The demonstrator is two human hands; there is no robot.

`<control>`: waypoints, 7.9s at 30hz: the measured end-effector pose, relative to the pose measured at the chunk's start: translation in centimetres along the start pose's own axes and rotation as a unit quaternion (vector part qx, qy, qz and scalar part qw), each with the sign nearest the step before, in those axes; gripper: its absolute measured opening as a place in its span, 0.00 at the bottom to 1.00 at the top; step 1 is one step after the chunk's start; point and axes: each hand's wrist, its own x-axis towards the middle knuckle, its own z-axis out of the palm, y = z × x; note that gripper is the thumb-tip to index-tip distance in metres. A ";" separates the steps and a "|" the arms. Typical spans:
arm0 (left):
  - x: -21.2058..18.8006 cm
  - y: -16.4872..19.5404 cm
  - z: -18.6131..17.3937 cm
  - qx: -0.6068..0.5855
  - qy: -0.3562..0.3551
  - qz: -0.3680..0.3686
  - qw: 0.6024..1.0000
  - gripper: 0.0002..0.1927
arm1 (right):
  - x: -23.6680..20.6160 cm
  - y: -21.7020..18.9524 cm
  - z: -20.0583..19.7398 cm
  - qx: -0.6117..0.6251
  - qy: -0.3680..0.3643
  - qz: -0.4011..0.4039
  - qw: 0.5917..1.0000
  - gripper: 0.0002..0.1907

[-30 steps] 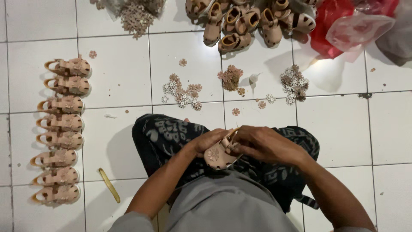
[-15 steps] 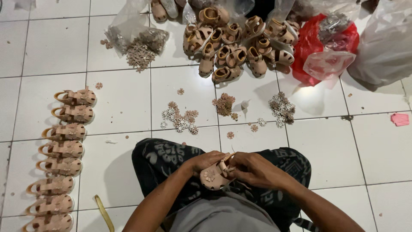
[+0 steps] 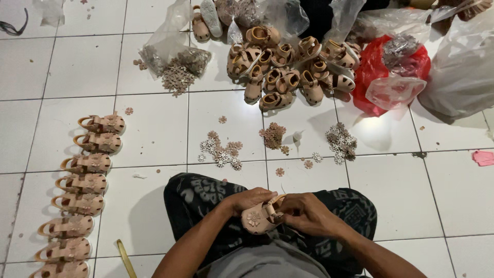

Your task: The person sits on the workshop floor gluing small decorative flower appliqués onto the straps of children's sandals, applying glue from a squeeze bottle and pressing each flower into place, then setting finished sandals in a row. Near the end they gather insoles from the floor and trim them with scissors.

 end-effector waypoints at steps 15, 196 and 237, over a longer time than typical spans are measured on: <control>-0.6 0.1 -0.1 -0.117 -0.016 -0.073 0.990 0.28 | -0.1 -1.2 0.1 -0.079 -0.032 -0.115 0.990 0.10; -5.4 6.2 0.7 -0.262 0.196 0.361 0.873 0.34 | -1.7 6.2 -0.9 0.284 0.402 0.047 0.869 0.14; -7.7 7.3 4.3 -0.174 0.340 0.398 0.834 0.49 | -4.2 -3.8 -0.2 -0.248 0.386 -0.130 0.879 0.14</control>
